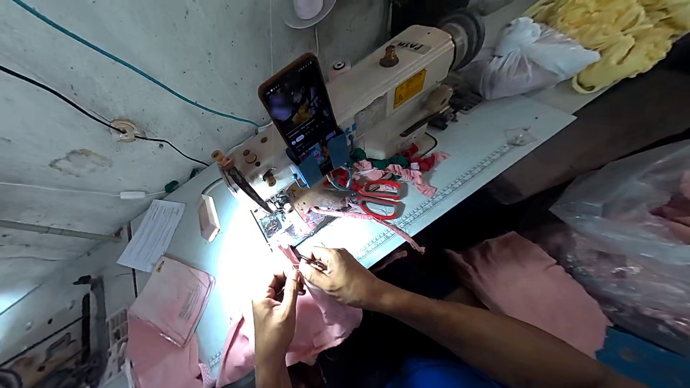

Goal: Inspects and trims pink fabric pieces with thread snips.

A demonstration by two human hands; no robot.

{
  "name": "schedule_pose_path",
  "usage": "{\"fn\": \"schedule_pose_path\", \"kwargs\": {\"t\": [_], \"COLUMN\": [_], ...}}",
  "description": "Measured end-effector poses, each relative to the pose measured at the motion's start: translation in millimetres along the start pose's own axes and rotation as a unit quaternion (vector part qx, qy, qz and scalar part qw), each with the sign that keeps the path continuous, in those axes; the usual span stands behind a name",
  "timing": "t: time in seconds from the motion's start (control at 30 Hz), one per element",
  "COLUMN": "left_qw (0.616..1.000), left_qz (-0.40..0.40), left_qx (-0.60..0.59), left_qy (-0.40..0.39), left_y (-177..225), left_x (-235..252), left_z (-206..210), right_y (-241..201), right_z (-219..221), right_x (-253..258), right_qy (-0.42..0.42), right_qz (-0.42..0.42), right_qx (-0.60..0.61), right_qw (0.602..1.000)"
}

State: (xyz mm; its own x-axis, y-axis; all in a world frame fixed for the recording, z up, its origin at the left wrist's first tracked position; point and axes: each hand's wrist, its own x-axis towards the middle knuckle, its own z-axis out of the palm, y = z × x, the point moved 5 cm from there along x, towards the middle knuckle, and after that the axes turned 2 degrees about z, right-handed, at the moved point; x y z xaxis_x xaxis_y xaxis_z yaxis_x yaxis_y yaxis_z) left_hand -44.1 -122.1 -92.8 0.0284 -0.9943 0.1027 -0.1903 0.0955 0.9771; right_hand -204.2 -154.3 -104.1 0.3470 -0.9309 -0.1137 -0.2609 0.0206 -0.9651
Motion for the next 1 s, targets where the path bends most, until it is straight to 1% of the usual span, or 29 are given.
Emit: {"fn": "schedule_pose_path", "kwargs": {"t": [0.1, 0.17, 0.23, 0.3, 0.4, 0.5, 0.53, 0.57, 0.63, 0.7, 0.77, 0.83, 0.87, 0.93, 1.0], "left_qw": [1.000, 0.999, 0.999, 0.999, 0.999, 0.997, 0.995, 0.992, 0.988, 0.991, 0.993, 0.992, 0.992, 0.992, 0.992], "left_qz": [-0.029, -0.047, -0.047, -0.033, -0.013, -0.010, -0.003, 0.010, 0.030, 0.015, 0.001, -0.007, -0.011, -0.015, -0.014], "left_qx": [0.008, 0.006, -0.021, -0.018, 0.023, 0.078, 0.099, 0.122, 0.146, 0.125, 0.106, 0.113, 0.117, 0.113, 0.109], "left_qy": [0.000, -0.009, -0.016, -0.016, -0.021, -0.025, -0.027, -0.029, -0.031, -0.034, -0.042, -0.046, -0.046, -0.055, -0.063], "left_y": [-1.0, -3.7, -7.0, -7.0, -2.0, 2.0, 3.3, 4.9, 6.2, 3.6, 4.1, 6.1, 6.8, 8.5, 9.4], "left_x": [-0.9, -0.7, -0.7, -1.8, -3.0, -4.1, -5.1, -6.2, -6.9, -4.8, -2.0, -4.8, -6.4, -6.9, -6.5], "left_z": [0.5, 2.0, 2.2, 1.2, -1.2, -2.0, -1.1, -0.1, 1.0, -0.1, 0.4, 1.2, 1.2, 1.9, 3.4], "right_y": [0.5, 0.9, 1.0, 1.9, 0.3, -4.6, -5.3, -4.2, 4.1, 11.1, 10.1, 6.9, 3.9, -2.6, -8.2], "right_z": [-1.0, -0.7, -0.3, -1.6, -4.8, -3.9, -3.4, -3.2, -3.3, -2.3, -4.0, -4.3, -5.7, -7.5, -9.6], "right_x": [-5.2, -7.5, -9.9, -11.8, -13.9, -17.4, -17.6, -16.1, -8.8, -4.3, -6.0, -12.8, -15.0, -16.9, -17.1], "right_qy": [0.046, 0.071, 0.080, 0.069, 0.056, 0.089, 0.098, 0.102, 0.067, 0.047, 0.055, 0.071, 0.086, 0.116, 0.121], "right_qz": [-0.004, -0.007, -0.010, -0.014, -0.040, -0.096, -0.100, -0.088, -0.012, 0.033, 0.030, -0.005, -0.039, -0.120, -0.161], "right_qx": [-0.048, -0.058, -0.057, -0.063, -0.123, -0.188, -0.187, -0.164, -0.056, 0.024, 0.015, -0.047, -0.085, -0.158, -0.189], "right_qw": [0.998, 0.996, 0.995, 0.996, 0.990, 0.973, 0.972, 0.977, 0.996, 0.998, 0.998, 0.996, 0.992, 0.973, 0.961]}}
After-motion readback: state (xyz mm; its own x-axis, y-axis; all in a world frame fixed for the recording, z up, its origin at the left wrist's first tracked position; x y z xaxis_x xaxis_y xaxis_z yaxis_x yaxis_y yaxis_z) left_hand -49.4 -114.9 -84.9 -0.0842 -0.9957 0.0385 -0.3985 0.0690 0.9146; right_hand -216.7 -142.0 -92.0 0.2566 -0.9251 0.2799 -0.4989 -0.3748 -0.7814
